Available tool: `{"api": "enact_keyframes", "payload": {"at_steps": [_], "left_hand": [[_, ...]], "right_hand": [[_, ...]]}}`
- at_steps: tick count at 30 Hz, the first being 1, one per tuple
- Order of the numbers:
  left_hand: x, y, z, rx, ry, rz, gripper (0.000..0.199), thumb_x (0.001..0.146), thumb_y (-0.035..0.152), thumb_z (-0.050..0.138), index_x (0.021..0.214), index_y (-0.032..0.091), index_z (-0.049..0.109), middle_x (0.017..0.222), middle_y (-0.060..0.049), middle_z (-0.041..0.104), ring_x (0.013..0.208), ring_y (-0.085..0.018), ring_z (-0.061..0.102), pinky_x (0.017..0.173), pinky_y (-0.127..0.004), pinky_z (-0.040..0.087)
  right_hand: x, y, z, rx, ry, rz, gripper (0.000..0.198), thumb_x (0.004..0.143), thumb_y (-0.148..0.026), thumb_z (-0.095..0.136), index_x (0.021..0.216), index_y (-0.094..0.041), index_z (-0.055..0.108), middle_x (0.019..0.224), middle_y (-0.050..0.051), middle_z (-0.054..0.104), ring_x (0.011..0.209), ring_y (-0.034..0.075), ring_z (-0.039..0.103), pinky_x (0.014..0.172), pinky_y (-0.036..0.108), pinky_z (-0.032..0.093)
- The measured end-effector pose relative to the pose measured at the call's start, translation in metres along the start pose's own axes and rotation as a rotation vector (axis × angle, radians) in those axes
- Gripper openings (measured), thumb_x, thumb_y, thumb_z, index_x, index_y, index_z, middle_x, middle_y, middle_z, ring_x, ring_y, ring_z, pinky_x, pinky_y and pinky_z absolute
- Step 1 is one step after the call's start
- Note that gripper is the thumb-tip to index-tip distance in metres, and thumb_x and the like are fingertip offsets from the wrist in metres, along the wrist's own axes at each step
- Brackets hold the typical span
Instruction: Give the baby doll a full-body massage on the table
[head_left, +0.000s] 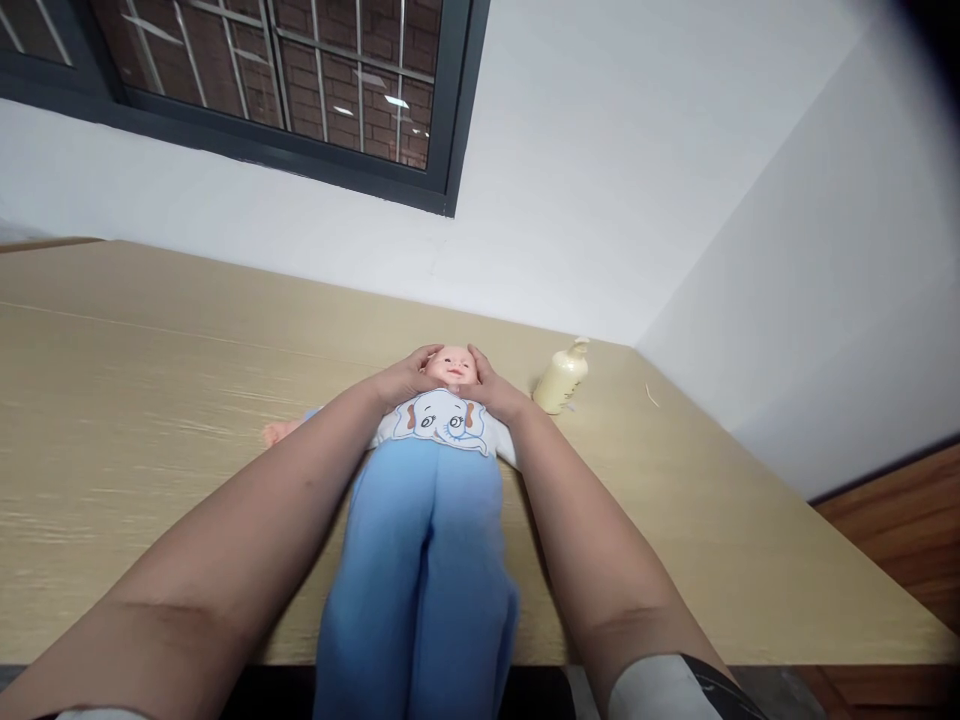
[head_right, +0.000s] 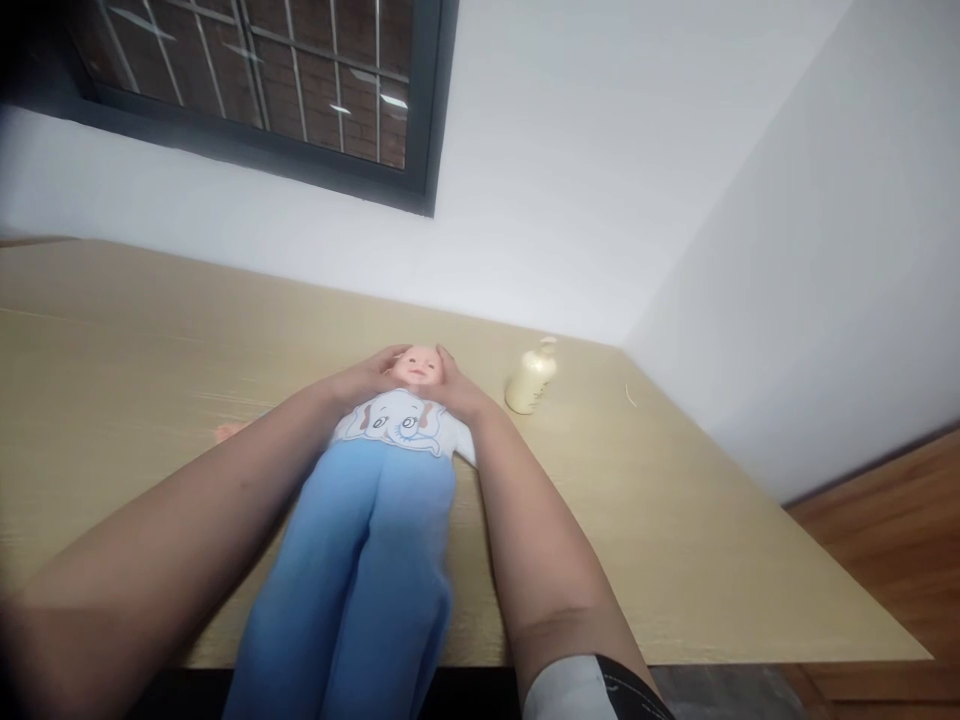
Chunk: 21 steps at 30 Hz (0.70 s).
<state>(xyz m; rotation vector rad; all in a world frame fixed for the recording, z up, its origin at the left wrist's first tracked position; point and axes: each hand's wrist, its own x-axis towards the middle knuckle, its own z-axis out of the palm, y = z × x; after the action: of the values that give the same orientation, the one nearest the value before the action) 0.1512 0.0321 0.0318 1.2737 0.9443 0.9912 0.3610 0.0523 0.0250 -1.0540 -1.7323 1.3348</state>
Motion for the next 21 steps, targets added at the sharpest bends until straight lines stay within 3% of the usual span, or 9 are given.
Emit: {"api": "enact_keyframes", "payload": {"at_steps": [4,10,16,21], "left_hand": [[-0.002,0.003,0.001,0.046,0.021,-0.02,0.107,0.054,0.023,0.092,0.148,0.027,0.04,0.144,-0.017,0.053,0.117,-0.035,0.063,0.081,-0.038,0.057],[-0.007,0.007,0.003,0.05,0.042,-0.027,0.102,0.055,0.022,0.091,0.145,0.027,0.044,0.144,-0.016,0.053,0.114,-0.034,0.065,0.08,-0.037,0.058],[-0.006,0.007,-0.003,-0.215,-0.08,-0.007,0.089,0.053,0.012,0.084,0.137,0.02,0.054,0.13,-0.016,0.064,0.107,-0.032,0.068,0.084,-0.041,0.057],[0.002,0.001,-0.012,-0.322,-0.118,-0.012,0.073,0.057,0.012,0.078,0.128,0.018,0.062,0.121,-0.016,0.069,0.102,-0.032,0.07,0.084,-0.043,0.057]], "right_hand": [[0.005,0.006,-0.001,-0.053,0.0,-0.018,0.127,0.064,-0.046,0.087,0.16,-0.033,0.006,0.166,0.008,0.023,0.146,0.031,0.038,0.118,0.049,0.036],[0.005,0.009,-0.003,0.004,-0.005,-0.061,0.122,0.062,-0.039,0.089,0.16,-0.029,0.016,0.163,0.009,0.031,0.143,0.03,0.043,0.115,0.045,0.041],[0.0,0.006,-0.007,0.169,-0.023,-0.055,0.109,0.061,-0.027,0.087,0.155,-0.03,0.031,0.162,0.005,0.033,0.142,0.029,0.044,0.114,0.043,0.043],[-0.002,0.003,-0.004,0.399,-0.038,-0.024,0.098,0.062,-0.018,0.078,0.15,-0.027,0.037,0.156,0.007,0.043,0.134,0.031,0.053,0.111,0.047,0.047]]}}
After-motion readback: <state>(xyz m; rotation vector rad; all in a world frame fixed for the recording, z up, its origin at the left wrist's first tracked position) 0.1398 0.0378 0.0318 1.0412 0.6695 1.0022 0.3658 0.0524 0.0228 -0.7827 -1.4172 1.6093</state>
